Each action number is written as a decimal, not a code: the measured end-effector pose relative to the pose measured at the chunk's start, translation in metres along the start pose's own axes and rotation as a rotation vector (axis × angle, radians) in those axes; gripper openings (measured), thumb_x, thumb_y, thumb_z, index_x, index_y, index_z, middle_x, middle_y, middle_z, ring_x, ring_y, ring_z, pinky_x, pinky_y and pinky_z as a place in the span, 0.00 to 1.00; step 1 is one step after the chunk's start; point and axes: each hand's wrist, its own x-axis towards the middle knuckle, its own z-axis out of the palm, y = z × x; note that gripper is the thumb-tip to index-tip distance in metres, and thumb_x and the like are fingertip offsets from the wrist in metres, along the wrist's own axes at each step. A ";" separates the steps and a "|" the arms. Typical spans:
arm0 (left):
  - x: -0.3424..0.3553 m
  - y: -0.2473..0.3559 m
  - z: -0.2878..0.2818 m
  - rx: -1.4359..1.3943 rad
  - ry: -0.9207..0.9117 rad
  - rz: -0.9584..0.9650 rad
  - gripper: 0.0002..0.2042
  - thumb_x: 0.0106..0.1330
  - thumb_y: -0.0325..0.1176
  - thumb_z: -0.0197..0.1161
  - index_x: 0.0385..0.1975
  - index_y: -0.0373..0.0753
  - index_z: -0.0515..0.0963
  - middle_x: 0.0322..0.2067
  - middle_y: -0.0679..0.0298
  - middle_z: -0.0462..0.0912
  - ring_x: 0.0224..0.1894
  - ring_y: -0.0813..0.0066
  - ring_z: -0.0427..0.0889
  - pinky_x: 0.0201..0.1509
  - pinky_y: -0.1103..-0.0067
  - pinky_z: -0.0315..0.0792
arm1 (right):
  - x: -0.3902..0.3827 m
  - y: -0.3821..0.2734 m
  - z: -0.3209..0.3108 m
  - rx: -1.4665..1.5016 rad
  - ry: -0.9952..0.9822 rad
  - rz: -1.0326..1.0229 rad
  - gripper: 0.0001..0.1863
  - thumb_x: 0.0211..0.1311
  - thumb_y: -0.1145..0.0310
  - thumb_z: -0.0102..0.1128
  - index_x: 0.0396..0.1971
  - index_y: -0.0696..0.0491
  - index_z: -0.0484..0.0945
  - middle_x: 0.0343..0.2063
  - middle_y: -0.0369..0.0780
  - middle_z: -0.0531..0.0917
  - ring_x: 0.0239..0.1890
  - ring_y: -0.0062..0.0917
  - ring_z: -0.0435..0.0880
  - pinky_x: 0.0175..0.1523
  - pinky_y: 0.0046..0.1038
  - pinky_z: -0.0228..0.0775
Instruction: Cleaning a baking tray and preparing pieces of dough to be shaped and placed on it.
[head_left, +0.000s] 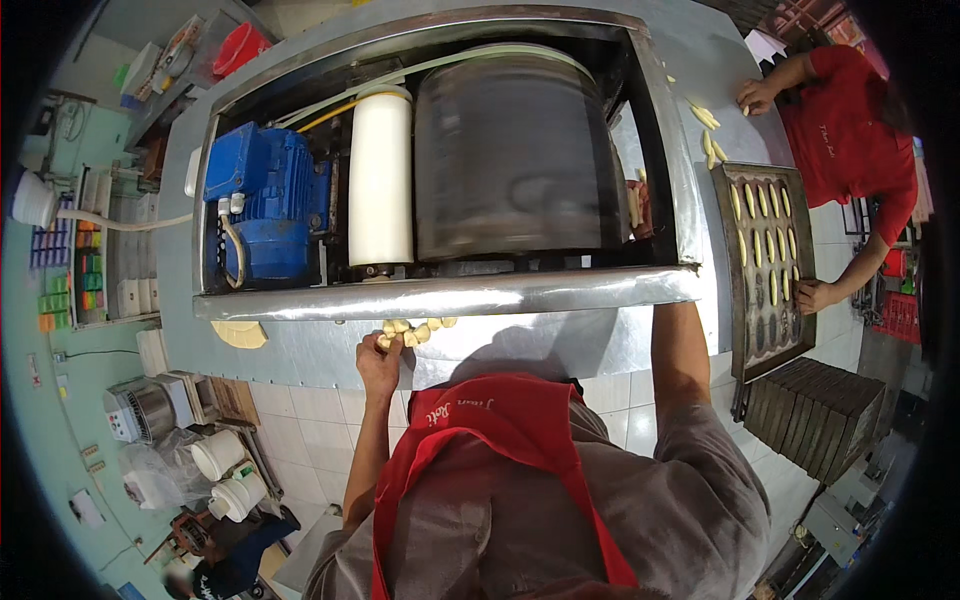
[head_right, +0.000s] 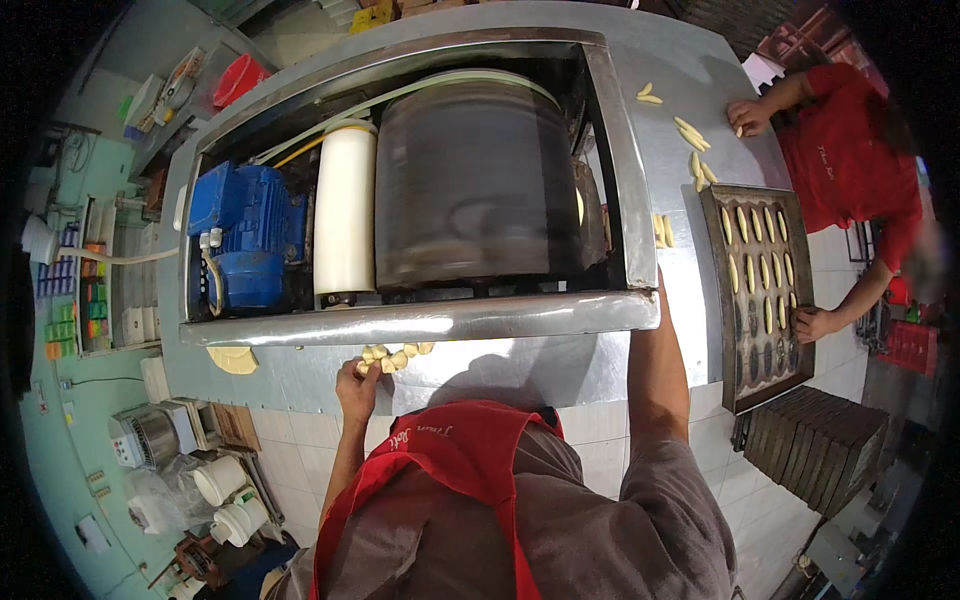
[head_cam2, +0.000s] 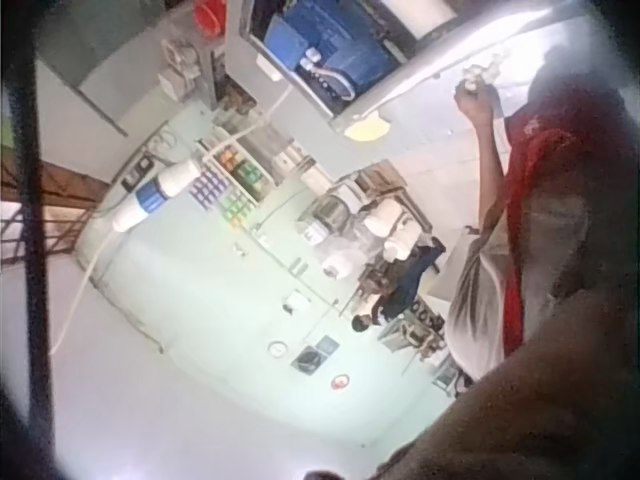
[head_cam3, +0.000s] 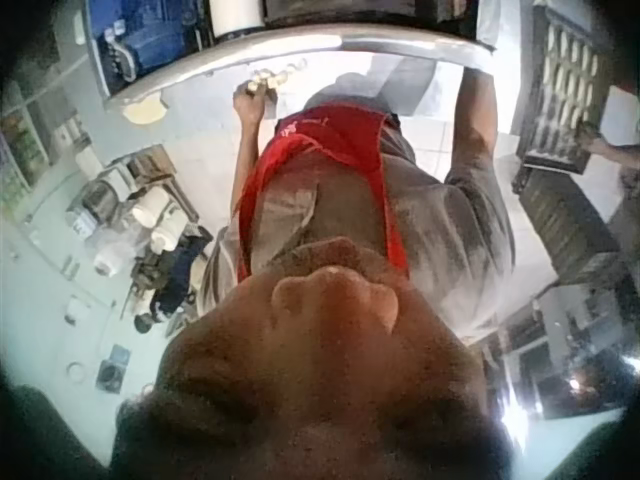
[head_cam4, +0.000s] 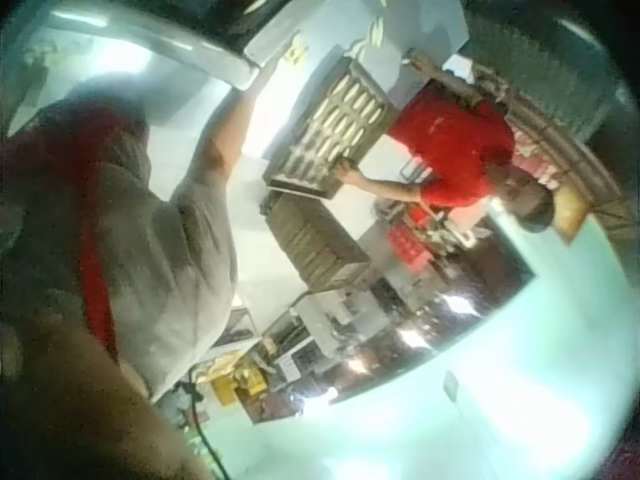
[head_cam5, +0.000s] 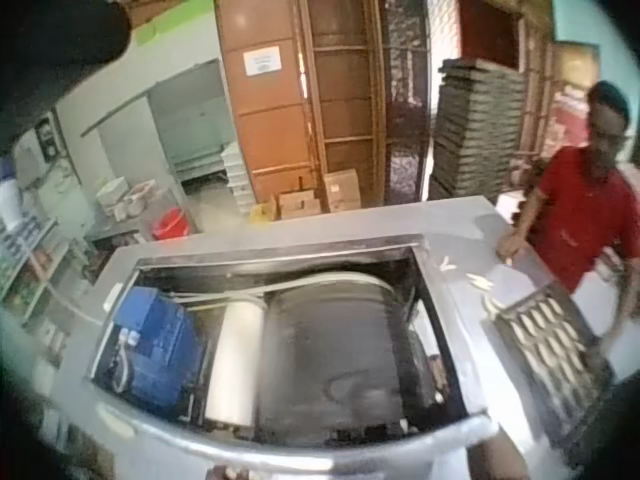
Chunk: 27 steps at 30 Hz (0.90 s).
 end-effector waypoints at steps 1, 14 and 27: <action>-0.001 0.001 -0.001 0.027 0.038 0.079 0.17 0.67 0.37 0.75 0.46 0.32 0.80 0.35 0.57 0.81 0.39 0.66 0.82 0.43 0.69 0.77 | 0.003 0.002 0.000 -0.022 -0.001 -0.003 0.24 0.77 0.50 0.59 0.58 0.54 0.77 0.41 0.39 0.85 0.39 0.30 0.87 0.40 0.34 0.81; -0.004 0.007 -0.003 -0.793 -0.089 -0.309 0.18 0.67 0.21 0.60 0.56 0.34 0.75 0.44 0.62 0.83 0.42 0.73 0.83 0.44 0.74 0.81 | 0.014 -0.106 0.003 0.228 0.380 -0.220 0.38 0.76 0.44 0.55 0.67 0.64 0.72 0.58 0.56 0.84 0.56 0.41 0.87 0.57 0.38 0.82; 0.013 0.000 0.012 -0.685 -0.076 -0.296 0.17 0.73 0.34 0.65 0.58 0.39 0.75 0.43 0.66 0.81 0.40 0.76 0.82 0.41 0.77 0.77 | 0.010 0.017 -0.068 -1.155 0.461 -0.543 0.18 0.59 0.59 0.74 0.39 0.58 0.82 0.30 0.50 0.88 0.32 0.47 0.88 0.43 0.43 0.80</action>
